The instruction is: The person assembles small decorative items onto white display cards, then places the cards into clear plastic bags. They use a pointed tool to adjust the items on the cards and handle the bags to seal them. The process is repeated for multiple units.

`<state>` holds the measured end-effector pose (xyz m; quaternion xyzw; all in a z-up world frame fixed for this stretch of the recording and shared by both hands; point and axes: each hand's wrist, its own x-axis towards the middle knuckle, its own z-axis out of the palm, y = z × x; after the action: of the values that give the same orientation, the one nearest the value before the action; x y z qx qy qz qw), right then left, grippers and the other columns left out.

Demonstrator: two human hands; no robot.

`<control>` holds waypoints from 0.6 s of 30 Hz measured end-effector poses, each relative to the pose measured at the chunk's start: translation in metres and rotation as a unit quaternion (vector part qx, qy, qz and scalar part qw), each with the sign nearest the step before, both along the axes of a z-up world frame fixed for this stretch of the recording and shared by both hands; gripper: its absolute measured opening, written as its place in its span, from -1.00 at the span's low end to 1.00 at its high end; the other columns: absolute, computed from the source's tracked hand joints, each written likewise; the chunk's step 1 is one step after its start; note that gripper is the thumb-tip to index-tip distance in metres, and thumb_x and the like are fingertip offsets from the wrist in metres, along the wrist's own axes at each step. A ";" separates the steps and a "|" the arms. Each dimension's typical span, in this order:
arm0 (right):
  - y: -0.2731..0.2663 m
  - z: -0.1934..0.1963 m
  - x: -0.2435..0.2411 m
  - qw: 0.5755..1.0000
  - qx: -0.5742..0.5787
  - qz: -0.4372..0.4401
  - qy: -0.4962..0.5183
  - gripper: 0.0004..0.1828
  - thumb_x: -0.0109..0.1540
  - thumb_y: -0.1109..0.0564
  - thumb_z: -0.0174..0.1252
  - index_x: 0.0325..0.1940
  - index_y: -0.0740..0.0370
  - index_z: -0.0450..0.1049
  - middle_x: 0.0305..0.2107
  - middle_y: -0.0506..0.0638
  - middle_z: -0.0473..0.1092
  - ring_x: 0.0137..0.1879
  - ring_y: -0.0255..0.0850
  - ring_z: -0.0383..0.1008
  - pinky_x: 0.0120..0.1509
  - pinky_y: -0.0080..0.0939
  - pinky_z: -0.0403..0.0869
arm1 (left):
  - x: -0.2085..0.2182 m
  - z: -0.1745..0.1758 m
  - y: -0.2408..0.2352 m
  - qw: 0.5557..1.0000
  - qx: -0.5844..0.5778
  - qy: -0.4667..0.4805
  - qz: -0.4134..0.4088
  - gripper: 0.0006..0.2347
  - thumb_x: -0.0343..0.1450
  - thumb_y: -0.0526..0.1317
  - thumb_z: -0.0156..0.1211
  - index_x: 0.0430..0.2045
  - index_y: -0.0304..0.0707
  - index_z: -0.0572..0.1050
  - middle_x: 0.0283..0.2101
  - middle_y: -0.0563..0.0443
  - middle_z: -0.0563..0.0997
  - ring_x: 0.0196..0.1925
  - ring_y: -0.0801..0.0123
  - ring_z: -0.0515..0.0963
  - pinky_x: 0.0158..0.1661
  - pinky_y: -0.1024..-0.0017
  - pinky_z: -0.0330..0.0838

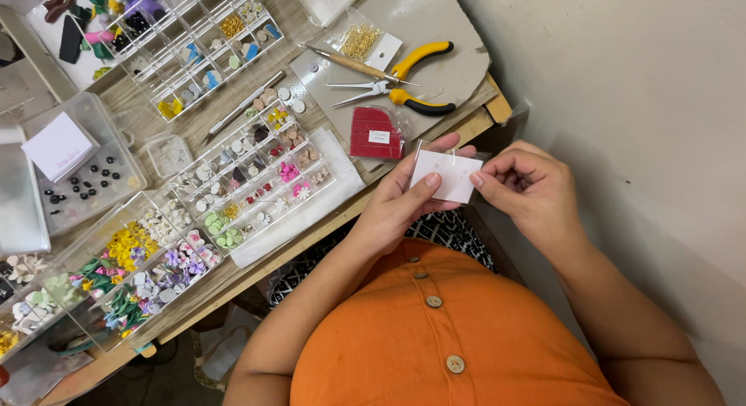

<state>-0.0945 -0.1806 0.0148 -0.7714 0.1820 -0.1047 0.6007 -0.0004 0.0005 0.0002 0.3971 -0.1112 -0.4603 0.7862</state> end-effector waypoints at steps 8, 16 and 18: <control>0.001 0.001 0.001 1.000 -0.006 0.001 0.002 -0.94 0.21 0.33 0.34 -0.35 0.32 0.58 -0.51 0.00 0.35 -0.45 -0.43 0.25 -0.41 -0.49 0.31 | 0.000 0.002 0.000 1.000 0.001 0.001 0.003 -0.44 0.51 -0.10 0.09 0.41 -0.35 0.17 0.32 -0.19 0.43 0.11 0.36 0.61 0.03 0.45 0.61; 0.001 -0.004 0.001 1.000 -0.004 -0.003 -0.003 -0.93 0.21 0.34 0.34 -0.34 0.33 0.57 -0.50 0.01 0.34 -0.45 -0.43 0.26 -0.41 -0.50 0.32 | -0.002 -0.001 0.001 1.000 0.000 0.003 0.002 -0.45 0.51 -0.10 0.09 0.40 -0.36 0.18 0.32 -0.20 0.43 0.12 0.36 0.61 0.04 0.45 0.61; 0.000 -0.007 0.001 1.000 -0.029 -0.001 -0.005 -0.92 0.21 0.31 0.37 -0.34 0.33 0.57 -0.53 0.02 0.32 -0.48 -0.41 0.25 -0.42 -0.47 0.31 | -0.002 -0.004 0.000 1.000 -0.006 0.007 0.005 -0.44 0.51 -0.11 0.09 0.41 -0.37 0.18 0.32 -0.21 0.43 0.12 0.35 0.61 0.03 0.46 0.62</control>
<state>-0.0939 -0.1802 0.0079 -0.7881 0.1769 -0.1142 0.5785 -0.0029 0.0009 -0.0033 0.3899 -0.1065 -0.4589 0.7913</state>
